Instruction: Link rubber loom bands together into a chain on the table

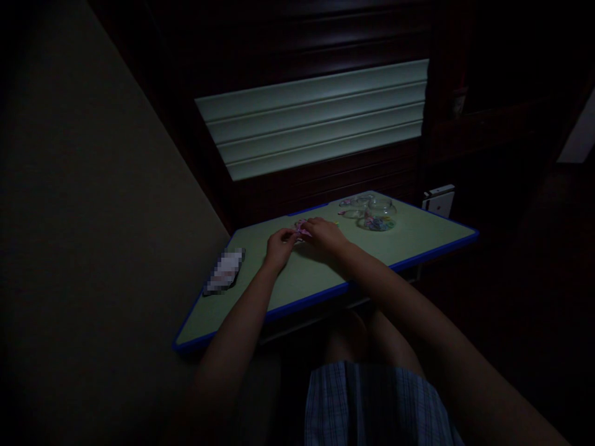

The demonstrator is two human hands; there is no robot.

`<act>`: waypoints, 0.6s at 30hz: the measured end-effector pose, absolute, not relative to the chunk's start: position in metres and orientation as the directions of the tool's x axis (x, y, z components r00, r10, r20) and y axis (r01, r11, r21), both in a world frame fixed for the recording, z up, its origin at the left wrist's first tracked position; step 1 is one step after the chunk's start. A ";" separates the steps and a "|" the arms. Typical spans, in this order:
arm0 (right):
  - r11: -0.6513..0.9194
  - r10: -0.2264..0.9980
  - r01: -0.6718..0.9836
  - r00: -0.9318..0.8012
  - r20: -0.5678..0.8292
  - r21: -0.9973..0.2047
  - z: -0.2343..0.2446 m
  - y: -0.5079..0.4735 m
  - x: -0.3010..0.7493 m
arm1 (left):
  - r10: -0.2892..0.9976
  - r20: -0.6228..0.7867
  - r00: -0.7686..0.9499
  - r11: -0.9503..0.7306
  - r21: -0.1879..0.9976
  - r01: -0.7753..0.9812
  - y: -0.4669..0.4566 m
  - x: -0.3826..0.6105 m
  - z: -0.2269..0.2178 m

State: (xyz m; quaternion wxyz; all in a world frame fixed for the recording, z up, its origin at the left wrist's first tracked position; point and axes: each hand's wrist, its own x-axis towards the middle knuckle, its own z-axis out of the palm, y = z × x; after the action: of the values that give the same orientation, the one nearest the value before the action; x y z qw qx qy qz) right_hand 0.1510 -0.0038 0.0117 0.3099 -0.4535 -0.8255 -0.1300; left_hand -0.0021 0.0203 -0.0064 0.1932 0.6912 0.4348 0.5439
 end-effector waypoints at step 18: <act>0.570 0.694 0.800 -0.348 0.630 -0.186 0.010 0.003 0.153 | 0.783 0.620 0.055 -0.596 0.723 0.350 0.016 0.002 -0.004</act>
State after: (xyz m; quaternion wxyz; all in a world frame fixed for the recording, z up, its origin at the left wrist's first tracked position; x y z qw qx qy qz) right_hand 0.1526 0.0030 0.0099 0.3419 -0.4571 -0.8174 -0.0774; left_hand 0.0024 0.0156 -0.0039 0.1950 0.6995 0.4048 0.5558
